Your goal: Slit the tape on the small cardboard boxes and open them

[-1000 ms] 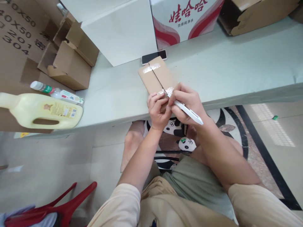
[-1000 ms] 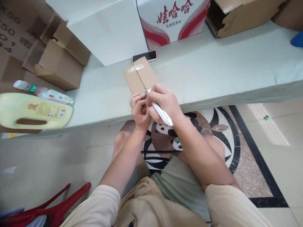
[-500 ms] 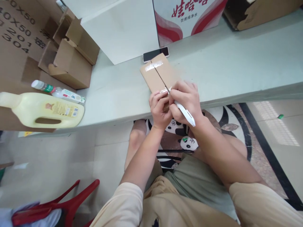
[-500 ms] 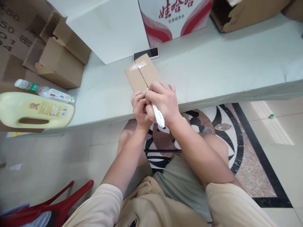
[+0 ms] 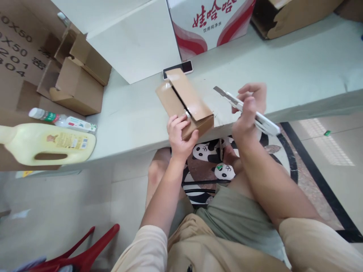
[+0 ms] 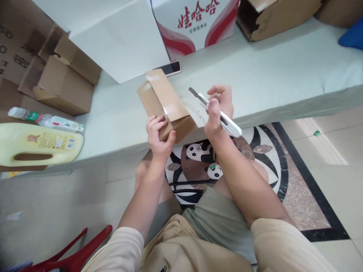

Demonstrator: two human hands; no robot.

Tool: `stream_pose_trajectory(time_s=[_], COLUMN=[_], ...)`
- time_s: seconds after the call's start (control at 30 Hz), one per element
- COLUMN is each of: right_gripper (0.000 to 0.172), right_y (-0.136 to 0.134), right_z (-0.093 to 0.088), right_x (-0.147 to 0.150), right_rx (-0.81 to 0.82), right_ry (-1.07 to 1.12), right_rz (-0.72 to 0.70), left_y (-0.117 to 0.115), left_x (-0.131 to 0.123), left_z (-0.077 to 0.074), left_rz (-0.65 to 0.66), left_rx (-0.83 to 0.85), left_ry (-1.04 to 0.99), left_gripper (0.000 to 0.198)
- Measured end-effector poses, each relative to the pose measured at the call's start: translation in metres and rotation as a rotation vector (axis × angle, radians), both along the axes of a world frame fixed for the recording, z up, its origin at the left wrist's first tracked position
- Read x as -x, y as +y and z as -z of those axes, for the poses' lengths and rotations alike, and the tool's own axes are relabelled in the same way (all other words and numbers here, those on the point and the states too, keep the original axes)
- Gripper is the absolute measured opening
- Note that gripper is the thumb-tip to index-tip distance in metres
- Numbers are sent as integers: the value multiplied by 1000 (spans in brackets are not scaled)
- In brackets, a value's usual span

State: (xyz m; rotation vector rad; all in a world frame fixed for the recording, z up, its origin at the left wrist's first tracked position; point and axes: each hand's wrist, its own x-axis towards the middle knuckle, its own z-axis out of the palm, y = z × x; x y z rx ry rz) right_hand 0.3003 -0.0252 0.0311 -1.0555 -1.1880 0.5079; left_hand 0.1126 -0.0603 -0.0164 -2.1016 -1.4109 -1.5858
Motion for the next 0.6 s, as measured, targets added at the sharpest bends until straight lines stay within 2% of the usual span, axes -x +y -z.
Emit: stream_pose_trajectory(time_s=[0.1,0.17,0.27,0.33,0.4,0.5,0.6], right_gripper=[26,26,43,51,60,73,65], right_y=[12,19,26,31,36,41,41], right_z=[10,15,24,30,36,39,40], right_x=[-4,-5,-5,-5,-5,-5,-6], right_rx=[330,444,514,567,608,562,502], right_ry=[-216,-449,-708,-790,-807,-750,-737], right_rz=[-101,-159,-225,-232,-234,-252,-284], left_y=[-18,-30,-43,-47,-48,-46,-43], left_x=[22,39,61,69,74,79,86], left_z=[0,3,8,10,8,6,8], left_rz=[-13,-68,-171,-250,-332,-389,-345], left_rx=[146,216,201,277,341,381,520], left_ry=[-108,-252,-524,-675,-811,-1012,-1178], left_gripper=[36,40,55,54,48,46,43])
